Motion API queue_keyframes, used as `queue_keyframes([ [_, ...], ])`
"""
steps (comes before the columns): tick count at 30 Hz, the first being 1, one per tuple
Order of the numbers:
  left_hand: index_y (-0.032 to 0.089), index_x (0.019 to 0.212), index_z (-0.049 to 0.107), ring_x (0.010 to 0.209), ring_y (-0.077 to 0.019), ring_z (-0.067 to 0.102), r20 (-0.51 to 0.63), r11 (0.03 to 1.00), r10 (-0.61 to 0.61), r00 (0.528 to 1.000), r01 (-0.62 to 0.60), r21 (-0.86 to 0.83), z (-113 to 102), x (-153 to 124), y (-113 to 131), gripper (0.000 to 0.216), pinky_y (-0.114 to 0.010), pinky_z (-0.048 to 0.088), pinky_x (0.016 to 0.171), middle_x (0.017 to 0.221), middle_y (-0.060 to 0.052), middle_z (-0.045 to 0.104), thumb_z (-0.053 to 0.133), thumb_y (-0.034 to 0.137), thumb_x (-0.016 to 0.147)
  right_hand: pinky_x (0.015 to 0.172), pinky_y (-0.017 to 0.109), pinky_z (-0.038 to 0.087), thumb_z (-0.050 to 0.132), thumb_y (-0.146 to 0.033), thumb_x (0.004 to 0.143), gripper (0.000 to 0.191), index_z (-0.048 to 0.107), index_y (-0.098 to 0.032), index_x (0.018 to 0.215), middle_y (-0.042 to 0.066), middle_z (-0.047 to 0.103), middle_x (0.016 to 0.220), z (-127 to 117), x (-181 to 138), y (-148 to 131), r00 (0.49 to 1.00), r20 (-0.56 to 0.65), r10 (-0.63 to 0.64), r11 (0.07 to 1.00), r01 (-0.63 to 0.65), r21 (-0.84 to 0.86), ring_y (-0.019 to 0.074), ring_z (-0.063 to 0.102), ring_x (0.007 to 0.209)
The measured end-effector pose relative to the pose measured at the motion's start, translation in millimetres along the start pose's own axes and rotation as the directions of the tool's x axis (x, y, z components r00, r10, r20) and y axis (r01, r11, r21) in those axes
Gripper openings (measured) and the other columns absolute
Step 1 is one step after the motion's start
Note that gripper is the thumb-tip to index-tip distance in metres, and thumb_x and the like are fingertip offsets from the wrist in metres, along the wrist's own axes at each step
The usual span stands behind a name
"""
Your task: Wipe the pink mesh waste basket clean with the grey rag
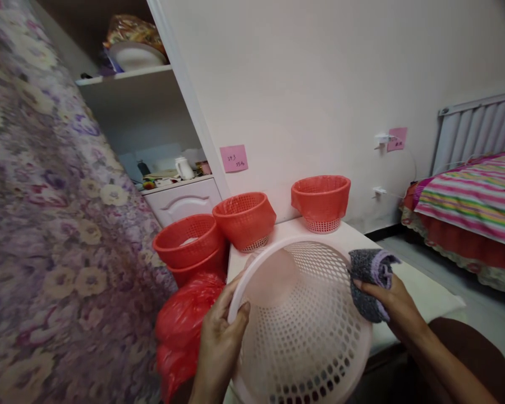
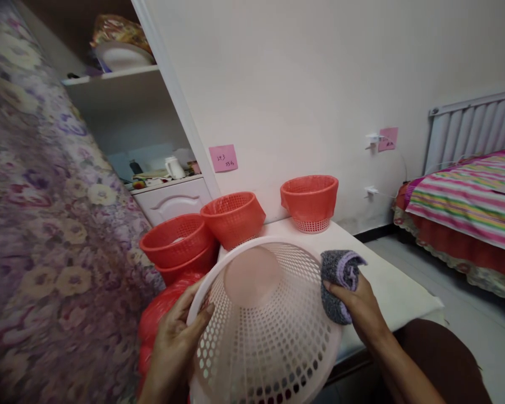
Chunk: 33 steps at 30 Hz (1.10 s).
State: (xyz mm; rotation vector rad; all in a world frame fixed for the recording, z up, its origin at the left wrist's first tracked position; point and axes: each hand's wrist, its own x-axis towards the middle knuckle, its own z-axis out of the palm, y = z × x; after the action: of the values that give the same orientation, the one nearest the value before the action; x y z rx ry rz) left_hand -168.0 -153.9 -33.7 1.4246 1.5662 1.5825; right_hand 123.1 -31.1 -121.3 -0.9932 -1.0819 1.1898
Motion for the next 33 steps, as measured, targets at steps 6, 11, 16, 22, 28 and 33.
queue_keyframes([
  [6,0.039,0.132,0.052,0.132,-0.0209,0.049,0.263,0.982,0.078,0.962,-0.121,0.148,6.5,4.8,11.0,0.045,-0.038,0.034,0.114,0.145,0.002,0.053,0.06,0.035,0.088,0.09,0.042,0.051,0.073,-0.029,0.065,0.046,0.063,-0.014,0.108,0.013,0.071,0.109,18.1,8.3,-69.9,0.954,0.146,-0.264,0.895,0.298,-0.331,0.0295,0.066,0.097],
  [11,0.038,0.13,0.055,0.125,-0.0177,0.055,0.371,0.951,0.131,0.92,-0.222,0.215,16.5,13.8,31.6,0.044,-0.036,0.039,0.109,0.138,0.002,0.06,0.052,0.021,0.089,0.099,0.037,0.046,0.054,-0.006,0.064,0.061,0.058,-0.02,0.123,0.007,0.065,0.122,48.3,-5.3,-102.8,0.781,0.402,-0.478,0.68,0.618,-0.394,0.0237,0.06,0.112],
  [16,0.032,0.126,0.061,0.123,-0.018,0.057,0.307,0.97,0.109,0.945,-0.169,0.176,17.7,16.7,33.7,0.053,-0.033,0.039,0.108,0.13,0.002,0.066,0.051,0.008,0.08,0.1,0.038,0.045,0.054,-0.008,0.062,0.061,0.058,-0.021,0.122,0.007,0.065,0.12,45.3,2.5,-95.7,0.796,0.373,-0.476,0.653,0.604,-0.457,0.0251,0.06,0.112],
  [22,0.029,0.125,0.061,0.114,-0.0179,0.06,0.113,0.995,0.051,0.992,-0.06,0.078,6.6,15.9,15.7,0.042,-0.032,0.042,0.105,0.128,0.001,0.066,0.059,0.021,0.084,0.094,0.045,0.048,0.072,-0.038,0.066,0.051,0.061,-0.017,0.111,0.012,0.07,0.112,11.5,8.2,-32.2,0.984,0.039,-0.173,0.931,0.177,-0.318,0.0324,0.064,0.104],
  [28,0.032,0.124,0.057,0.113,-0.018,0.061,0.073,1.0,0.015,0.997,-0.015,0.008,0.3,9.7,3.8,0.038,-0.032,0.046,0.101,0.131,0.002,0.063,0.062,0.034,0.086,0.083,0.043,0.051,0.078,-0.045,0.065,0.053,0.062,-0.017,0.107,0.008,0.072,0.097,-4.7,-10.2,8.4,0.997,-0.028,0.074,0.997,-0.074,0.012,0.0292,0.066,0.089],
  [33,0.037,0.132,0.051,0.131,-0.0203,0.05,0.247,0.992,0.069,0.967,-0.093,0.085,1.5,8.5,9.6,0.043,-0.035,0.038,0.111,0.143,0.001,0.054,0.059,0.035,0.089,0.09,0.044,0.049,0.077,-0.037,0.062,0.05,0.063,-0.017,0.107,0.011,0.072,0.106,4.3,-6.0,-33.5,0.995,-0.008,-0.104,0.981,0.101,-0.165,0.0312,0.066,0.099],
])
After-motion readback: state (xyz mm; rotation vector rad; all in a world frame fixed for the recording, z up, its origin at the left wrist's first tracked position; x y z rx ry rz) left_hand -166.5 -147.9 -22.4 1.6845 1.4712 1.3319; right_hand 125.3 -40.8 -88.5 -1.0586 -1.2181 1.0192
